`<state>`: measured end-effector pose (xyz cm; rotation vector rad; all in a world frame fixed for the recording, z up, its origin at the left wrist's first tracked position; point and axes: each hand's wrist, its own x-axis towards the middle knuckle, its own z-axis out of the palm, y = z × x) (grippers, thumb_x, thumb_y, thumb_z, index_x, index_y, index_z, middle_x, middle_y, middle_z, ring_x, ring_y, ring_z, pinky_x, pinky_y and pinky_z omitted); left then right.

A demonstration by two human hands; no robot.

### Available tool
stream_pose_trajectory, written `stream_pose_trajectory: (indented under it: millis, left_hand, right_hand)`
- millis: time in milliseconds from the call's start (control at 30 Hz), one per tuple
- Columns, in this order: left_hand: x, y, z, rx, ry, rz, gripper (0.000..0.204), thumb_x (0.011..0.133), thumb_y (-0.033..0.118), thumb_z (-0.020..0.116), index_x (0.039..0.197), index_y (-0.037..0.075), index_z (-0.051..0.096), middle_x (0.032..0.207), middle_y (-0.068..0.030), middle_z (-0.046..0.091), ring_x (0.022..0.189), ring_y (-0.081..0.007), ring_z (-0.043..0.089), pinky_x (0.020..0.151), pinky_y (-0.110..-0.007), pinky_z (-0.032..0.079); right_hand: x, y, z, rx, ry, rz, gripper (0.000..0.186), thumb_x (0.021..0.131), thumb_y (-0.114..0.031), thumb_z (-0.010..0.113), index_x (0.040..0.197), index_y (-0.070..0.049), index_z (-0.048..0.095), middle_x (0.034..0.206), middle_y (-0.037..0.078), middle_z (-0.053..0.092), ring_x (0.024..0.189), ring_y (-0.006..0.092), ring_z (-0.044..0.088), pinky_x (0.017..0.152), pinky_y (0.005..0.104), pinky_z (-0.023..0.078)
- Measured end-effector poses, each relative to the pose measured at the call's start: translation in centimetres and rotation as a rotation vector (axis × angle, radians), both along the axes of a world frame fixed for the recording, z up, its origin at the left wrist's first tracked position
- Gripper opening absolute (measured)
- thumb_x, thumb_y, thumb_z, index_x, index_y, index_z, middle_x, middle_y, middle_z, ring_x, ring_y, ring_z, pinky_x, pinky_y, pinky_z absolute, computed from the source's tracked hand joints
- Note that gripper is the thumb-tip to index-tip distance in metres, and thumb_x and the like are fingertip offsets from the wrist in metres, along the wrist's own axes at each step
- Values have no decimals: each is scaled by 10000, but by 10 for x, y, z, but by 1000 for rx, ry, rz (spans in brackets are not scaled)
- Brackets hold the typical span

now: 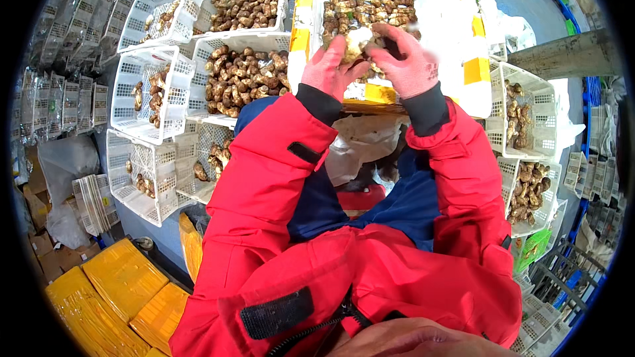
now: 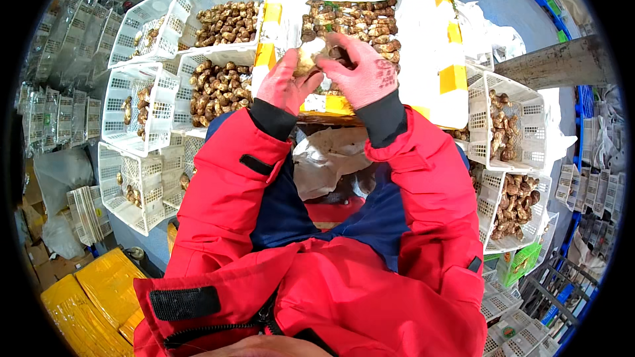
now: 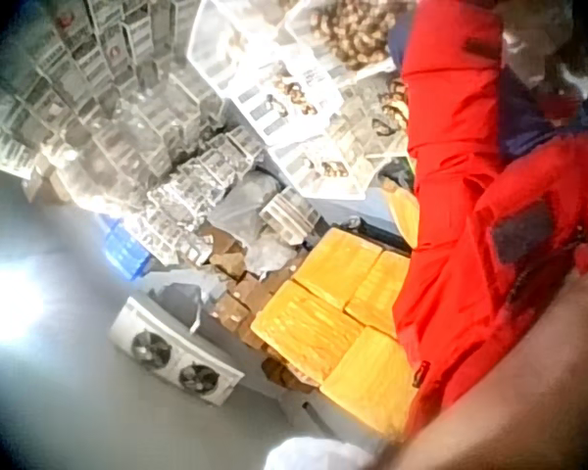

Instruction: The person sorts through crates of truffles, picking up individual truffles to check them and placing them into a separate container.

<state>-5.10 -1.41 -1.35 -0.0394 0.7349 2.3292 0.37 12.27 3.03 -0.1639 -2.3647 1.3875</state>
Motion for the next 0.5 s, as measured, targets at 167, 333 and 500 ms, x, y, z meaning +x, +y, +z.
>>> stream_pose_trajectory:
  millis: [167,333,500]
  left_hand:
    - [4,5,9,-36,50,-5,310,840,180,522,1101,21,469,1053,-86,523,948,-206,522,798,-329,450]
    - [-4,-6,-7,87,-9,38,294,807,95,537,1084,33,457,1010,-89,535,934,-218,524,819,-362,439]
    - [-11,-23,24,21,-52,212,325,737,12,583,1024,-13,432,937,-133,532,839,-258,558,747,-409,488]
  right_hand:
    - [-3,6,-4,-78,-25,-33,257,765,-134,553,1006,-44,567,834,106,585,759,182,568,669,256,436]
    - [-4,9,10,-475,-152,1,233,779,-87,540,998,-21,582,722,-2,575,615,36,492,547,185,401]
    - [17,19,12,-304,-578,316,240,822,-149,508,1002,-7,578,715,-2,552,599,66,481,559,208,401]
